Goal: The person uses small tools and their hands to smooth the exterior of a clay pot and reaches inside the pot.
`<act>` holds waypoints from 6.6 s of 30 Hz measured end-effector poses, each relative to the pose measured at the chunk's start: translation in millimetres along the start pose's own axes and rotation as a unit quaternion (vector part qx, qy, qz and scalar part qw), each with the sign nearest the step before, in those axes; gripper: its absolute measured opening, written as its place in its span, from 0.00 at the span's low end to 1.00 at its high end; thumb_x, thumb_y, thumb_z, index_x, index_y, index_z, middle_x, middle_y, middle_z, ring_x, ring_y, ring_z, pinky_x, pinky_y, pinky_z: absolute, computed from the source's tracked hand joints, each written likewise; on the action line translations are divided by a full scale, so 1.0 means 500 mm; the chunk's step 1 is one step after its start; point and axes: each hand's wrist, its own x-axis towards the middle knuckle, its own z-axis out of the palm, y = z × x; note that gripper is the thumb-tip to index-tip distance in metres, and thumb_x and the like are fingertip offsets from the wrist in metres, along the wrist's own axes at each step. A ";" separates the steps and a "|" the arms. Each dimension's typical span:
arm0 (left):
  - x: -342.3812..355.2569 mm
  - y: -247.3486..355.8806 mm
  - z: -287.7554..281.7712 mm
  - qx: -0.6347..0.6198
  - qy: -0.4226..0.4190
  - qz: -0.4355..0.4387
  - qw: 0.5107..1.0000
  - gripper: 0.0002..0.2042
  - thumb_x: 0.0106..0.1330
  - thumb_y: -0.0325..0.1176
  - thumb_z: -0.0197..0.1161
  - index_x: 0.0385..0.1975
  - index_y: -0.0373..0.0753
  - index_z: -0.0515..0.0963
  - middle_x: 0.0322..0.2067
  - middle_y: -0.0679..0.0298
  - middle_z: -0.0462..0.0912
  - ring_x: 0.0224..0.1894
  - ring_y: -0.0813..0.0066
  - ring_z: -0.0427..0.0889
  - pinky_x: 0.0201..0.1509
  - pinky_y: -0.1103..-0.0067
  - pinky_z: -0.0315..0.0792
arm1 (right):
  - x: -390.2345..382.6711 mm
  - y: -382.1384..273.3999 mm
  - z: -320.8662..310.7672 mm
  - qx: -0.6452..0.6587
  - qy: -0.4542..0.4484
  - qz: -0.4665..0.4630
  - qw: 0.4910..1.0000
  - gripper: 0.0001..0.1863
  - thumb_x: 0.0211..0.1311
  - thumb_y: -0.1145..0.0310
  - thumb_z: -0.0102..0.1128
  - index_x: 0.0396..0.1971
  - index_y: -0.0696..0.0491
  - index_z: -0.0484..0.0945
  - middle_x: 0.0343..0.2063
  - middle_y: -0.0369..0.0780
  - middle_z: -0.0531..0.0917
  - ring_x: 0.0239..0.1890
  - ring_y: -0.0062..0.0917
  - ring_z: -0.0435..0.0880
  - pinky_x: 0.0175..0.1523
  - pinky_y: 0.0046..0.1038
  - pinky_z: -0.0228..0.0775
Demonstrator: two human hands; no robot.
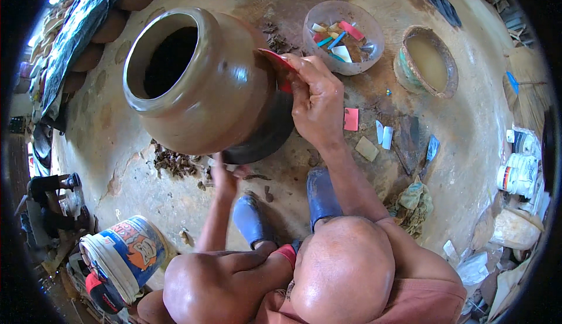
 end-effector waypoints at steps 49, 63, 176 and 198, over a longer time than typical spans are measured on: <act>0.144 0.030 -0.093 0.134 0.160 0.240 0.948 0.28 0.75 0.53 0.55 0.63 0.36 0.72 0.56 0.61 0.79 0.54 0.71 0.76 0.62 0.72 0.67 | -0.020 -0.043 0.015 -0.089 -0.040 -0.014 0.995 0.33 0.53 0.88 0.59 0.60 0.46 0.81 0.32 0.42 0.79 0.33 0.35 0.82 0.38 0.35 0.75; 0.166 0.096 -0.161 0.151 0.103 0.224 0.957 0.40 0.70 0.64 0.55 0.71 0.37 0.61 0.62 0.55 0.75 0.57 0.63 0.78 0.59 0.63 0.70 | 0.000 -0.069 0.037 -0.069 -0.034 -0.035 0.996 0.32 0.51 0.89 0.58 0.57 0.46 0.83 0.37 0.42 0.79 0.37 0.36 0.84 0.41 0.34 0.78; 0.098 0.089 -0.116 0.099 0.054 0.233 0.966 0.30 0.76 0.55 0.49 0.65 0.36 0.65 0.60 0.49 0.75 0.51 0.57 0.83 0.49 0.68 0.81 | -0.043 -0.088 0.012 -0.022 -0.078 -0.091 0.993 0.31 0.46 0.85 0.60 0.53 0.45 0.85 0.36 0.41 0.80 0.34 0.33 0.82 0.39 0.34 0.79; -0.075 -0.063 0.061 0.075 0.046 -0.101 0.991 0.34 0.72 0.63 0.51 0.65 0.39 0.66 0.50 0.52 0.81 0.44 0.59 0.85 0.43 0.66 0.79 | -0.107 -0.018 0.001 -0.005 -0.041 -0.096 0.994 0.27 0.53 0.86 0.62 0.54 0.48 0.85 0.40 0.43 0.83 0.33 0.29 0.83 0.38 0.27 0.78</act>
